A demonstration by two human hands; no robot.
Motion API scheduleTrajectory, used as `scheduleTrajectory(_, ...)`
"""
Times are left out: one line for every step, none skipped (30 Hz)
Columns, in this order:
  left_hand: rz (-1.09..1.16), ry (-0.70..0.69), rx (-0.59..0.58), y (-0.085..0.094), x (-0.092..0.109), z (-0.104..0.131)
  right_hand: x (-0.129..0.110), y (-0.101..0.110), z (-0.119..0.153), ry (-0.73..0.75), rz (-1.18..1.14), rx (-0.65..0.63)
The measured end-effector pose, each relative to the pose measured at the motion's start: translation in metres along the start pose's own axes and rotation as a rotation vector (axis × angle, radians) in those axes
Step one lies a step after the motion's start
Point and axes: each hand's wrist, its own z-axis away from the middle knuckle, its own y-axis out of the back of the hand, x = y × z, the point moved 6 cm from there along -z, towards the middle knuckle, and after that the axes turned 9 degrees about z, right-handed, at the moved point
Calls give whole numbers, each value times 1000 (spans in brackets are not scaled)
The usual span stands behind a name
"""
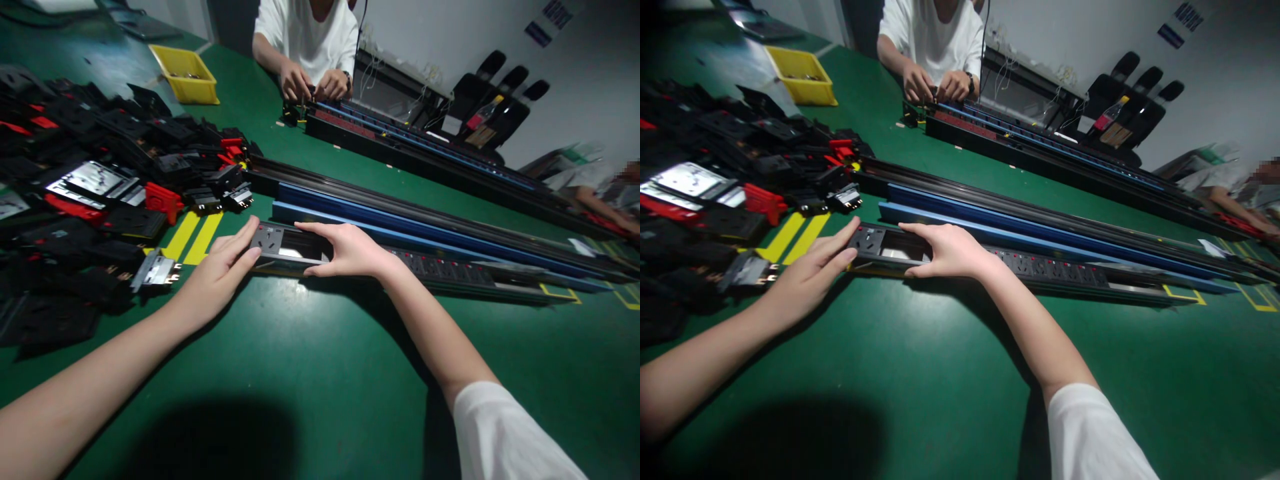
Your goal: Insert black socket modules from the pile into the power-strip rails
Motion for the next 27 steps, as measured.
scheduleTrajectory(-1, 4, -14, -2, 2, 0, 1, 0, 0, -6, -12, 10)
scheduleTrajectory(0, 7, -26, -3, 3, 0, 2, 0, 1, -11, -17, 22)
scheduleTrajectory(0, 4, -33, -4, 5, 0, 2, -1, 1, -16, -16, 31)
scheduleTrajectory(-5, -5, -32, -4, 6, 0, 2, -2, 2, -17, -13, 36)
scheduleTrajectory(-6, -12, -22, -4, 8, 1, 2, -3, 2, -15, -9, 38)
scheduleTrajectory(-2, -12, -8, -3, 9, 1, 1, -4, 2, -12, -6, 37)
scheduleTrajectory(13, 2, 12, -2, 9, 2, 1, -4, 3, -9, -2, 36)
scheduleTrajectory(46, 26, 34, 0, 8, 2, 0, -5, 3, -6, 4, 36)
scheduleTrajectory(98, 58, 52, 1, 7, 3, 0, -5, 3, -5, 12, 34)
scheduleTrajectory(167, 93, 65, 1, 6, 4, 0, -4, 3, -4, 19, 31)
scheduleTrajectory(246, 125, 75, 1, 5, 4, 0, -4, 3, -5, 26, 28)
scheduleTrajectory(326, 154, 83, 1, 4, 4, 0, -4, 3, -4, 31, 25)
scheduleTrajectory(392, 176, 88, 1, 3, 4, 0, -4, 3, -2, 34, 21)
scheduleTrajectory(427, 189, 85, 1, 4, 4, 0, -5, 3, 1, 36, 19)
scheduleTrajectory(421, 186, 75, 1, 5, 4, 0, -5, 3, 4, 37, 20)
scheduleTrajectory(380, 163, 56, 1, 7, 4, 0, -5, 3, 7, 40, 21)
scheduleTrajectory(317, 123, 27, 1, 11, 3, 0, -5, 3, 9, 43, 24)
scheduleTrajectory(247, 69, -11, 0, 15, 3, 0, -6, 3, 10, 46, 28)
scheduleTrajectory(183, 8, -50, -2, 19, 3, 0, -6, 3, 11, 49, 31)
scheduleTrajectory(134, -49, -87, -4, 23, 4, 0, -7, 3, 13, 53, 34)
scheduleTrajectory(101, -98, -122, -6, 27, 4, 0, -7, 3, 16, 56, 36)
scheduleTrajectory(72, -136, -153, -9, 29, 5, 0, -7, 3, 21, 56, 40)
scheduleTrajectory(38, -167, -174, -11, 30, 6, 0, -7, 4, 28, 56, 47)
scheduleTrajectory(-2, -189, -185, -13, 31, 7, -1, -6, 4, 36, 54, 55)
scheduleTrajectory(-49, -203, -189, -15, 31, 7, -3, -5, 5, 48, 50, 66)
scheduleTrajectory(-99, -213, -193, -17, 30, 8, -4, -4, 5, 59, 47, 77)
scheduleTrajectory(-150, -220, -195, -19, 30, 9, -6, -3, 6, 70, 47, 87)
